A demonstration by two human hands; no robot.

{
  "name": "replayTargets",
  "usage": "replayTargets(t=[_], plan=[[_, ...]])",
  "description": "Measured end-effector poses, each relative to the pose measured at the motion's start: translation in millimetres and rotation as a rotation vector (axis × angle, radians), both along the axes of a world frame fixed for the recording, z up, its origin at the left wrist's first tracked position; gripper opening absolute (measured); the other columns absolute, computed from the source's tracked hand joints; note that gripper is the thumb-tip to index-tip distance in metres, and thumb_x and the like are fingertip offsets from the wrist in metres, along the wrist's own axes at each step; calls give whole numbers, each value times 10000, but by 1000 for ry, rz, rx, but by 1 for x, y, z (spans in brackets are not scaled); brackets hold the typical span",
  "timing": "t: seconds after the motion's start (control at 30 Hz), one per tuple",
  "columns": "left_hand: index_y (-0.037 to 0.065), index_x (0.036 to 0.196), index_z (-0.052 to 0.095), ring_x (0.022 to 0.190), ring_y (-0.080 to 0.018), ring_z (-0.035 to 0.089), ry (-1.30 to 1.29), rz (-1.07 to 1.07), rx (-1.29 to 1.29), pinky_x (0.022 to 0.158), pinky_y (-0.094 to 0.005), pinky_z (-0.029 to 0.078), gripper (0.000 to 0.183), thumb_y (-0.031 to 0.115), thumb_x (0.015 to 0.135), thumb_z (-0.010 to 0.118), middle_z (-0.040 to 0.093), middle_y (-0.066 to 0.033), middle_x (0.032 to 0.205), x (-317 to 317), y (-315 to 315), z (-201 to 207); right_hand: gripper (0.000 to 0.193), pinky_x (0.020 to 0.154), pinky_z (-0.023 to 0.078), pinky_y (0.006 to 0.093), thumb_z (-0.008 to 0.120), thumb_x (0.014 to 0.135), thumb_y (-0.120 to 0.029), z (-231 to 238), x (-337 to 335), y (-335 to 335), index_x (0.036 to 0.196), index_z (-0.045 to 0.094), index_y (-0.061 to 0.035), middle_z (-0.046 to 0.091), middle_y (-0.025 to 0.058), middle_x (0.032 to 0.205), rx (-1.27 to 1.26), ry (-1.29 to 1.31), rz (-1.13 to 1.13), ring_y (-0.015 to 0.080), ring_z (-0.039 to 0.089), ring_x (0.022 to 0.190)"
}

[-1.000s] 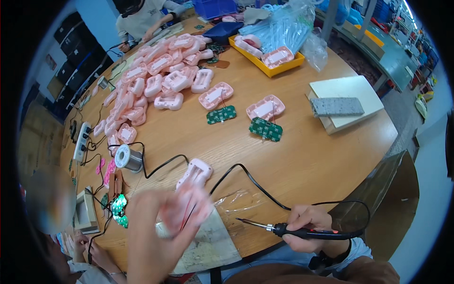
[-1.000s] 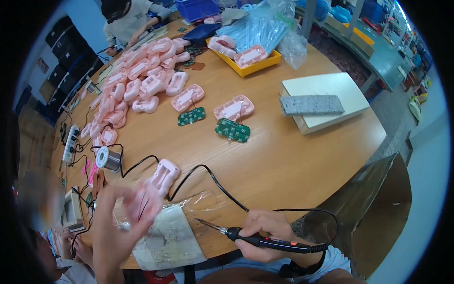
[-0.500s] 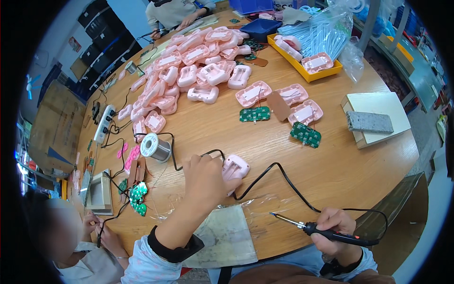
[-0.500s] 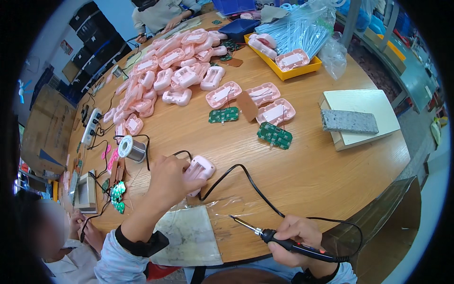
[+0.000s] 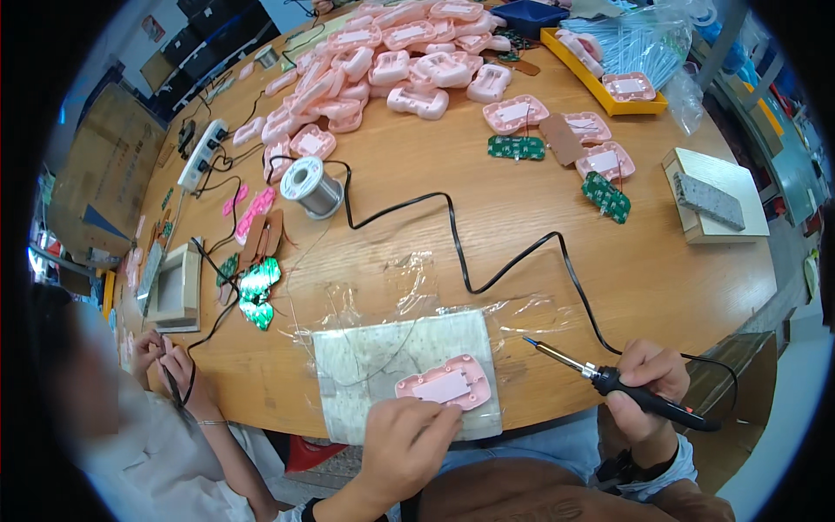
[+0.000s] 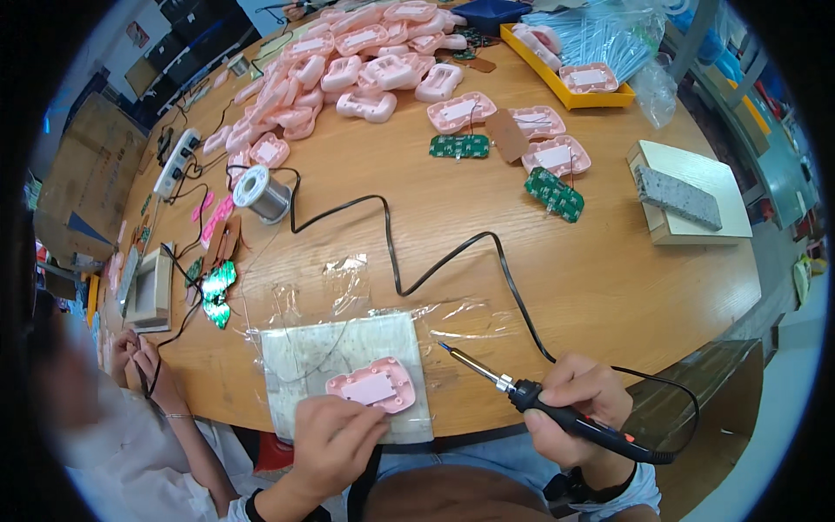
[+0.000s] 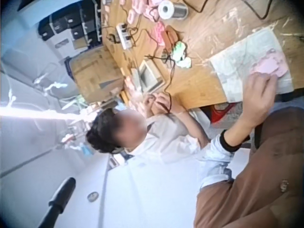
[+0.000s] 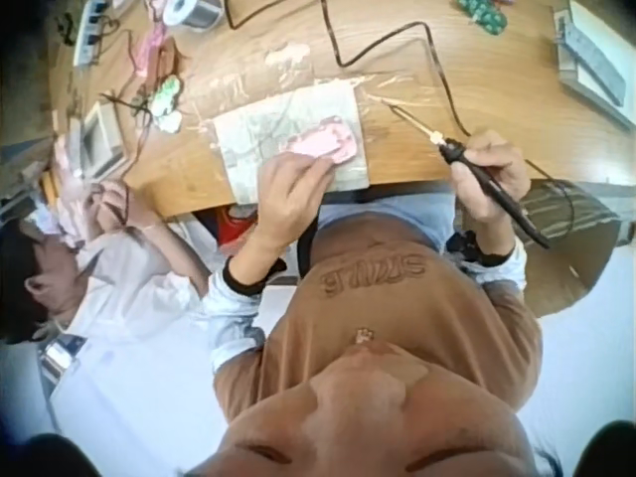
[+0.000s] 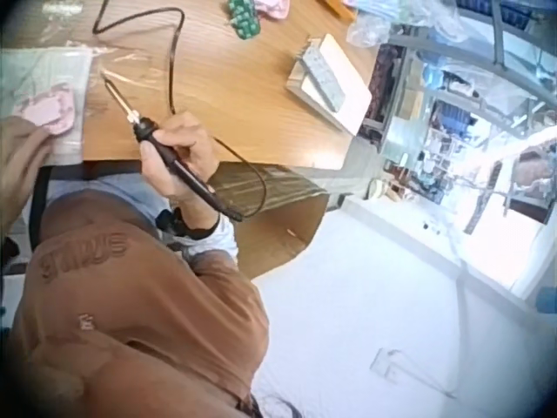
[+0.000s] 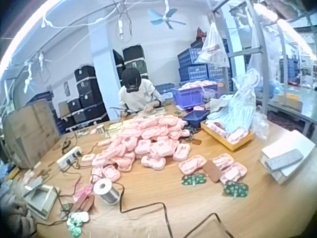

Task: The person uses a soldering iron to attach wires to small pink plastic housings on a workbench. They repeatedly pick up a housing, apply solder to contact points, and place the finished unit aside. Another person works nearby on similar items.

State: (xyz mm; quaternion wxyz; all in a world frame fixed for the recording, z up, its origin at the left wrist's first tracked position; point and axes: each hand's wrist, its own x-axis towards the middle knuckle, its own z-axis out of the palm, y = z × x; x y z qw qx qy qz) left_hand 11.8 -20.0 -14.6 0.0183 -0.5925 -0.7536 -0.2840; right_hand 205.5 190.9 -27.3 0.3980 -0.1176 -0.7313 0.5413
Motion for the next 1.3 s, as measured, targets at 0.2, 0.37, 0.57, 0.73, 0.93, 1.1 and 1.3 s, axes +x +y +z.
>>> replayTargets(t=[0.2, 0.37, 0.57, 0.73, 0.93, 1.1, 1.3], plan=[[60, 1063, 618, 1008, -306, 535, -91, 186, -115, 889, -421, 376, 516, 199, 619, 842, 596, -97, 1057, -5, -1, 10, 322, 529, 365, 249, 709, 697, 17, 8, -9, -12, 941, 514, -60, 547, 87, 745, -20, 21, 2, 116, 476, 596], [53, 1065, 608, 1067, -310, 493, -200, 92, -119, 888, -438, 344, 438, 232, 706, 784, 572, -107, 1087, -27, 7, 14, 326, 543, 354, 258, 709, 704, -3, 12, -15, -13, 952, 507, -69, 544, 80, 744, 70, 35, 25, 125, 464, 591], [38, 934, 645, 955, -346, 519, -109, 392, -210, 810, -450, 390, 213, 133, 758, 717, 570, -143, 966, -61, 82, 7, 317, 542, 339, 260, 709, 712, -23, 11, -23, -13, 947, 503, -74, 543, 75, 736, 47, 14, 13, 122, 448, 585], [15, 874, 668, 648, -304, 589, -461, 330, 40, 617, -389, 479, 96, 44, 783, 678, 586, -188, 887, -33, 46, 31, 312, 536, 332, 260, 714, 704, -19, 13, -13, -11, 940, 517, -74, 541, 72, 725, 46, 9, 19, 124, 440, 571], [-4, 825, 653, 866, -300, 586, -616, 382, -7, 760, -359, 461, 99, 35, 758, 715, 617, -124, 906, 15, 19, 25, 307, 495, 351, 283, 771, 674, -60, 17, -12, -7, 893, 556, -70, 566, 73, 706, 73, -97, 148, 146, 496, 544], [-17, 841, 654, 846, -290, 594, -587, 380, 25, 741, -354, 474, 83, 25, 783, 697, 619, -127, 908, 13, 24, 18, 289, 471, 358, 301, 789, 659, -76, 28, -24, -6, 860, 581, -76, 571, 63, 685, 174, -213, 244, 175, 505, 515], [-16, 847, 650, 832, -294, 588, -631, 391, 33, 735, -360, 471, 91, 7, 772, 696, 613, -121, 896, 14, 21, 16, 290, 462, 367, 301, 797, 655, -77, 31, -33, -7, 861, 592, -71, 563, 65, 677, 187, -266, 278, 184, 518, 521]])
